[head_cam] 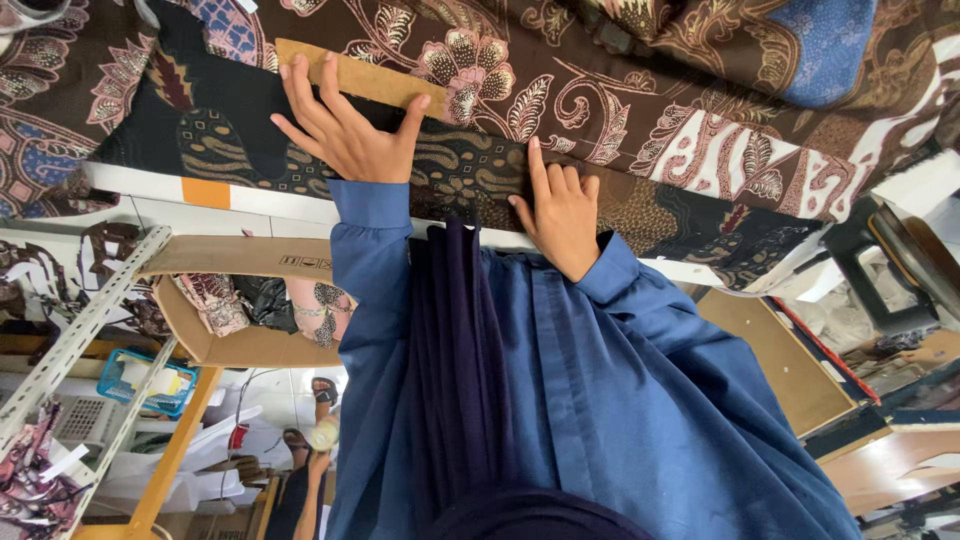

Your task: The person folds a large patterned fabric on a table, aligns the edges, and uses a cardboard template to mark a straight line along the fabric. The person then uses a small tool to trace along the template edge, creating a visible mark on the fabric.

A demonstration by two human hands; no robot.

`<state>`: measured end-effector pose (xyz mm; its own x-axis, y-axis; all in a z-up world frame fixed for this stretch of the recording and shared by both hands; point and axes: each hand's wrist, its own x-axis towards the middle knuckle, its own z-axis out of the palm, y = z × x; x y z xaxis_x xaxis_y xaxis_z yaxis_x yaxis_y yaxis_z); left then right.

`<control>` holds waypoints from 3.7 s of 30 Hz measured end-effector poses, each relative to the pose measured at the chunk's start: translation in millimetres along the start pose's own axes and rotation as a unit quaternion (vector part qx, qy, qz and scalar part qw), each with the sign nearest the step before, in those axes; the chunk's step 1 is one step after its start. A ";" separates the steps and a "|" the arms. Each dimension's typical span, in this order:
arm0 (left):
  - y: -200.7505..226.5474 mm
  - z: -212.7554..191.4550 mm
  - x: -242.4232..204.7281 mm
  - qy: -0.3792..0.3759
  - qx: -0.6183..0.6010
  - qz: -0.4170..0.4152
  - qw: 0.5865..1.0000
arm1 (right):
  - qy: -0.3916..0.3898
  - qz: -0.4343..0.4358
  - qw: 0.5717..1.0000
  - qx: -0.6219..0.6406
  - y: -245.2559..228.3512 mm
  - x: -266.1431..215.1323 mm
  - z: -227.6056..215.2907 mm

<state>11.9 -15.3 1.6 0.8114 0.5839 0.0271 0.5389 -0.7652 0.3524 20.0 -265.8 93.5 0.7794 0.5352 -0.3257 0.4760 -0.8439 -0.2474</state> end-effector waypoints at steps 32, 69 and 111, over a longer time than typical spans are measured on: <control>-21.1 11.7 -6.1 -0.016 -0.082 0.008 0.996 | -0.020 -0.001 1.000 0.016 3.0 1.8 5.0; -7.7 3.2 -2.1 0.009 -0.084 0.015 0.996 | -0.016 -0.010 1.000 -0.003 0.1 5.3 10.1; -9.8 -3.2 -1.7 -0.013 -0.141 0.023 0.990 | -0.073 0.021 0.997 0.025 1.7 10.5 -7.0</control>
<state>4.5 -7.9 1.0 0.8415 0.5396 0.0258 0.4193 -0.6825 0.5987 31.9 -261.8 96.0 0.7284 0.5025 -0.4657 0.4202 -0.8646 -0.2756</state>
